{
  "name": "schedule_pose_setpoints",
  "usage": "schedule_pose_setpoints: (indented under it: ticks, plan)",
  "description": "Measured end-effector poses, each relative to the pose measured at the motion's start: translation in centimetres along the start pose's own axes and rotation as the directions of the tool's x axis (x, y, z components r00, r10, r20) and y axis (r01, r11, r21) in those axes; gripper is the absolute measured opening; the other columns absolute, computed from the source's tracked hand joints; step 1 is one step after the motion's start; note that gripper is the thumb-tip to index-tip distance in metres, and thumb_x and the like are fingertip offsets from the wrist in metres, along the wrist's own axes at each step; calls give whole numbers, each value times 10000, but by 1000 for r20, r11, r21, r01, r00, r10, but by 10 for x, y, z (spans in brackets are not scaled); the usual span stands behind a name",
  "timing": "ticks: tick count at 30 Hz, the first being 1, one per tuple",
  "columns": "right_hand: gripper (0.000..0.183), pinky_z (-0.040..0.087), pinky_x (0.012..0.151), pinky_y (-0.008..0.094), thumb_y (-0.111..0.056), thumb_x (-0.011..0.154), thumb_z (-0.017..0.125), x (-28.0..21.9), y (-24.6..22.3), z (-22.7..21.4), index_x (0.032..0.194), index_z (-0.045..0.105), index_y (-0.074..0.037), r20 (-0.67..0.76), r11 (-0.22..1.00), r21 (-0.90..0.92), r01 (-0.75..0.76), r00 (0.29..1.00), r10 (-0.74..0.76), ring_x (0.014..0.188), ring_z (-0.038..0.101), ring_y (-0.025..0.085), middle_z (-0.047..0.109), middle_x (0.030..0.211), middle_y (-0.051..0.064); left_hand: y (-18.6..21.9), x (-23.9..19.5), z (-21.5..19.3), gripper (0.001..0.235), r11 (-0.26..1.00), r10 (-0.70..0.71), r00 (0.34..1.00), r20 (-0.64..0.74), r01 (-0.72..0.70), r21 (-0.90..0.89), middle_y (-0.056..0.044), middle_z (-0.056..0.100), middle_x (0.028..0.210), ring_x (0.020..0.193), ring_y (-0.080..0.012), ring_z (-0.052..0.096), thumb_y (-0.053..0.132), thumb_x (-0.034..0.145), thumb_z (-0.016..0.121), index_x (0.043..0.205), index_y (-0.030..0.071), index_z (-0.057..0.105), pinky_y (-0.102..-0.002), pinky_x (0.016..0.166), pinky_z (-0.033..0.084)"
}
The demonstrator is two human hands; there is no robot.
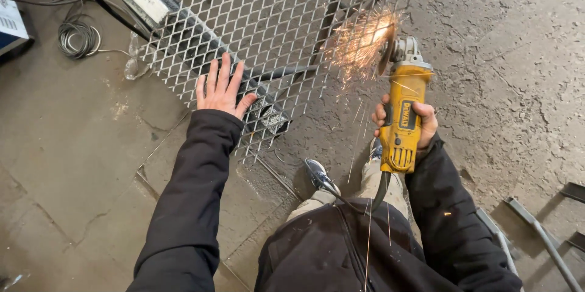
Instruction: Cutting a piece of expanded metal mesh using an angle grinder.
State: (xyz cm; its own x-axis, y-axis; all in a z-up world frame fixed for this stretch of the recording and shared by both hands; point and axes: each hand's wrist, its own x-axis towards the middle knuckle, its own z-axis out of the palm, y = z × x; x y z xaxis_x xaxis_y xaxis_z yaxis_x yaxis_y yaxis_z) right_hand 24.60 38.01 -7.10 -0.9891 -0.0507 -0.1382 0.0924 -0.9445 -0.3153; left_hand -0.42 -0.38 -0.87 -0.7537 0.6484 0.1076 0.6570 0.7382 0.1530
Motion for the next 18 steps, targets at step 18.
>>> schedule_pose_setpoints:
  ticks: [18]
  plan:
    - [625, 557, 922, 503, -456, 949, 637, -10, 7, -1, 1357, 523, 4, -81, 998, -65, -19, 997, 13, 1048, 592, 331, 581, 1140, 191, -5, 2, 3, 766, 1000, -6, 1000, 0, 6, 17, -76, 204, 1733, 1575, -325, 205, 637, 1003, 519, 1633, 225, 380, -562, 1235, 156]
